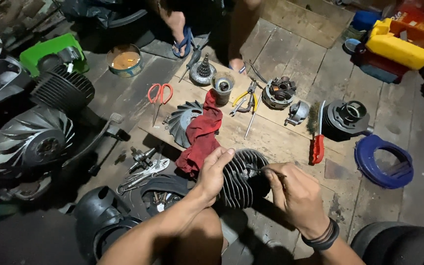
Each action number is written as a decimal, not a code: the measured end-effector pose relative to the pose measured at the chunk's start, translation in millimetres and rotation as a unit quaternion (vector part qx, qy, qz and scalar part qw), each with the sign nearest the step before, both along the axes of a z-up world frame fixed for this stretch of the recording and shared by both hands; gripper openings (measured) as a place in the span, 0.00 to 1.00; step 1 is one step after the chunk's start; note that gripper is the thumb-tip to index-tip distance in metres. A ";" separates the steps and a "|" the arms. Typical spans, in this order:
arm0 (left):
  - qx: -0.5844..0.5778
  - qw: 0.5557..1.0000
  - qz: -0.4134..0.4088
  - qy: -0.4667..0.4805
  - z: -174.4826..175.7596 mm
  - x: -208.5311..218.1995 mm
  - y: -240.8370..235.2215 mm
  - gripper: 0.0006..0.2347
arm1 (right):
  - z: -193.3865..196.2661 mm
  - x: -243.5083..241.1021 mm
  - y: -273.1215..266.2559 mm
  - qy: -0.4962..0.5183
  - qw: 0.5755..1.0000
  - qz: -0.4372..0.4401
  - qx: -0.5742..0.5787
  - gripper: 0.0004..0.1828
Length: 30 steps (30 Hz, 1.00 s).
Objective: Cleaning debris from the cooling fins and holes of a motorcycle cylinder head using a metal pick.
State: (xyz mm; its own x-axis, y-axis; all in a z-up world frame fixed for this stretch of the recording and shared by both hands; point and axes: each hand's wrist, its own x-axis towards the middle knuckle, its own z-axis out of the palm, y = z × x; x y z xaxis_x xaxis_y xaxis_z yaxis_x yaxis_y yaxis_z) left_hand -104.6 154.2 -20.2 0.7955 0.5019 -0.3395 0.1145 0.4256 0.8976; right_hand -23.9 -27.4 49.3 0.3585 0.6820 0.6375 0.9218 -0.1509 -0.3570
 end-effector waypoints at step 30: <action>-0.010 0.999 0.028 -0.036 -4.4 -5.5 3.7 0.11 | -3.7 -2.1 -2.0 -0.007 0.999 0.035 0.007 0.09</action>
